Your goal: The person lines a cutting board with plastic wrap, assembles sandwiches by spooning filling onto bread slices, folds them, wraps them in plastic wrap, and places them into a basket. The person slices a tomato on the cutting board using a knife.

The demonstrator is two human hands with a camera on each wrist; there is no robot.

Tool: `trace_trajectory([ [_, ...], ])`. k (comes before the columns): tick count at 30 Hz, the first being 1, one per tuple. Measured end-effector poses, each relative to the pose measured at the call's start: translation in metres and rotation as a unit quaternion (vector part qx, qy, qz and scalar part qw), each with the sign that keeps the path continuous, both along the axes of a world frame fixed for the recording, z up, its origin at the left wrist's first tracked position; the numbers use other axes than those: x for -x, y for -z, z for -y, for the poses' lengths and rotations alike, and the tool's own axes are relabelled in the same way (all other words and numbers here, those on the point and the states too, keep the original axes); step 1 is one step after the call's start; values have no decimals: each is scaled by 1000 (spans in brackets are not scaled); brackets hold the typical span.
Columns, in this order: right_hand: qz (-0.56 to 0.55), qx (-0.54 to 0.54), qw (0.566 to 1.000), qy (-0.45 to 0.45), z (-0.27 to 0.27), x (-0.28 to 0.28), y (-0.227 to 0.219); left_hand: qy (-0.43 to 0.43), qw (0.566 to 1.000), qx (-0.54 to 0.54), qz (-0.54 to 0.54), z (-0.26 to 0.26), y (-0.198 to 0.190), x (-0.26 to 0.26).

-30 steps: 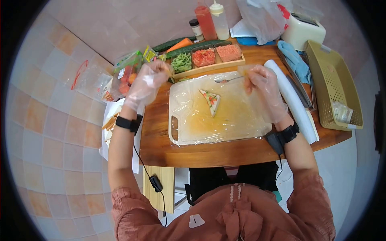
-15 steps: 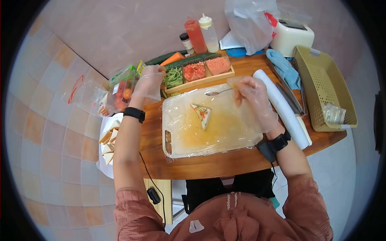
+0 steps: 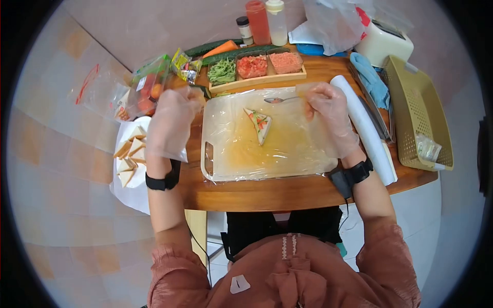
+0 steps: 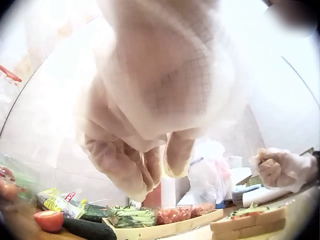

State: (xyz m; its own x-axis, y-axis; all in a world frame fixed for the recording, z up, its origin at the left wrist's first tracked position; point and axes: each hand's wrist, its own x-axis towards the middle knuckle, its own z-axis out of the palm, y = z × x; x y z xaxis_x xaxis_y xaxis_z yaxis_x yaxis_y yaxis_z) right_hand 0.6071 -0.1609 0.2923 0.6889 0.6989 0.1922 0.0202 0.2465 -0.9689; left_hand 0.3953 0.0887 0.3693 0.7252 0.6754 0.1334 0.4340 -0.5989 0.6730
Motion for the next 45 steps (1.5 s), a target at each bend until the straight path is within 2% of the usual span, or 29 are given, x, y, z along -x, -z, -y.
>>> trace_trajectory([
  [2, 6, -20, 1000, 4, 0, -4, 7, 4, 999, 32, 34, -5, -6, -3],
  [4, 7, -19, 1000, -6, 0, -1, 1, 40, 977, 139, 156, -7, -17, -11],
  [9, 28, -24, 999, -13, 0, 4, 0, 14, 974, 122, 191, -1, -44, -24],
  [11, 19, -30, 999, -14, 0, 5, 1, 26, 981, 50, 188, 1, -49, -28],
  [15, 32, -22, 999, -14, 0, 7, 0, 53, 975, 50, 211, 6, -55, -32],
  [21, 33, 22, 999, -9, 1, 6, 1, 19, 974, 3, 224, 10, -60, -27],
  [23, 32, 30, 999, 17, -1, 6, 2, -20, 976, -22, 217, 13, -62, -21],
  [30, 66, 42, 997, 6, -2, -2, 13, -61, 969, 27, 236, 9, -67, -7],
  [38, 96, -30, 984, 144, -5, -2, 2, -72, 944, 43, 319, 0, -73, 2],
  [42, 83, -57, 986, 131, -26, -4, -5, -85, 943, 17, 320, -6, -71, 4],
  [45, 125, -42, 986, 101, -52, -7, -23, -98, 941, 31, 321, 0, -72, 5],
])
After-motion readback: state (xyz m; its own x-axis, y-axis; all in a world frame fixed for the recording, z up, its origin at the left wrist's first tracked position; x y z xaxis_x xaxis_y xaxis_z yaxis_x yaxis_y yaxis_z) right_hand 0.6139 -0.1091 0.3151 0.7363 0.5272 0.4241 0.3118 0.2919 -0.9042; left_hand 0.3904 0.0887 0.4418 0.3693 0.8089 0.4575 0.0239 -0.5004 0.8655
